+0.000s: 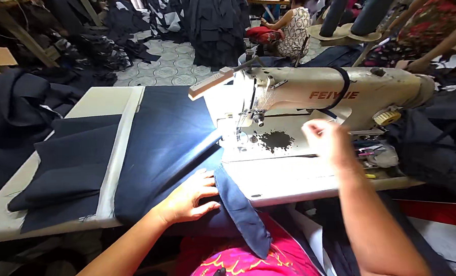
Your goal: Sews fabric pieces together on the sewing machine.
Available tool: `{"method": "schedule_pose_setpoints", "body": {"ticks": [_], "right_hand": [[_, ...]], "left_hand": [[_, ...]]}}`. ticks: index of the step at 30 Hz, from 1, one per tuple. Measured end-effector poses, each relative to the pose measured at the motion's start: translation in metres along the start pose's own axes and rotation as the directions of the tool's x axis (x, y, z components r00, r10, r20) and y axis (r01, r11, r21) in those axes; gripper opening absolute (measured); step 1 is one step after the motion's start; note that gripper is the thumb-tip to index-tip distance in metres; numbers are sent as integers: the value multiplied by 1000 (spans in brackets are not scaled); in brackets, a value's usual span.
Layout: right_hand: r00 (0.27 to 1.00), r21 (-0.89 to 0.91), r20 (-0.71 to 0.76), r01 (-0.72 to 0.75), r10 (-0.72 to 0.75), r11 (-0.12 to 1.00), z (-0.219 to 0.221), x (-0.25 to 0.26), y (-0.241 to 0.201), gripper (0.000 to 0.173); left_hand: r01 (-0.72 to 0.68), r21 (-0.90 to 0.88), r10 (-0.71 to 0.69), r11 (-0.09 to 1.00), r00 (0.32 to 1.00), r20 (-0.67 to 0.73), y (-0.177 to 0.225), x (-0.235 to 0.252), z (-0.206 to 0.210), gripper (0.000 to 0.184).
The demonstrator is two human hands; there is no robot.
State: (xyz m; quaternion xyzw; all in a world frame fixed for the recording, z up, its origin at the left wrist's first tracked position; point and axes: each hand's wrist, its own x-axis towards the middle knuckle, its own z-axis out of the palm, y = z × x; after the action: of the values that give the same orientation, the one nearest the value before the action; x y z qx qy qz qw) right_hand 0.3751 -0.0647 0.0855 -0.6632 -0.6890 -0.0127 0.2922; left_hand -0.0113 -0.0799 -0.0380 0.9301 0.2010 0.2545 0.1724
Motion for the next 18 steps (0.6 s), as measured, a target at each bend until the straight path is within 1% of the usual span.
{"method": "schedule_pose_setpoints", "body": {"ticks": [2,4,7,9,11,12,14,15,17,18], "right_hand": [[987,-47,-151,-69,62,996,-44,22,35,36],[952,-85,-283,-142,113,986,-85,50,77,44],[881,-19,-409,-270,239,963,-121,99,168,51],[824,64,-420,-390,379,919,-129,126,217,56],[777,178,-317,-515,544,838,-124,136,232,64],[764,186,-269,-556,587,810,-119,137,233,68],[765,179,-266,-558,586,810,-108,136,243,70],[770,213,-289,-527,568,823,-102,131,246,68],[784,357,-358,-388,508,850,-87,105,247,65],[792,437,-374,-308,482,845,-78,89,252,63]], "left_hand": [[2,0,-2,1000,1000,-3,0,0,0,41],[7,12,-7,1000,1000,-1,0,-1,1,42],[19,71,-20,997,1000,8,2,0,2,46],[24,93,-26,995,1000,18,3,0,3,49],[21,90,-23,996,1000,16,3,1,2,49],[21,84,-23,996,1000,17,3,2,2,49],[27,68,-28,997,999,15,3,2,1,49],[26,62,-27,998,1000,13,3,2,1,48],[24,57,-25,998,1000,14,4,3,0,48],[26,60,-27,998,999,17,4,2,-1,48]]}}
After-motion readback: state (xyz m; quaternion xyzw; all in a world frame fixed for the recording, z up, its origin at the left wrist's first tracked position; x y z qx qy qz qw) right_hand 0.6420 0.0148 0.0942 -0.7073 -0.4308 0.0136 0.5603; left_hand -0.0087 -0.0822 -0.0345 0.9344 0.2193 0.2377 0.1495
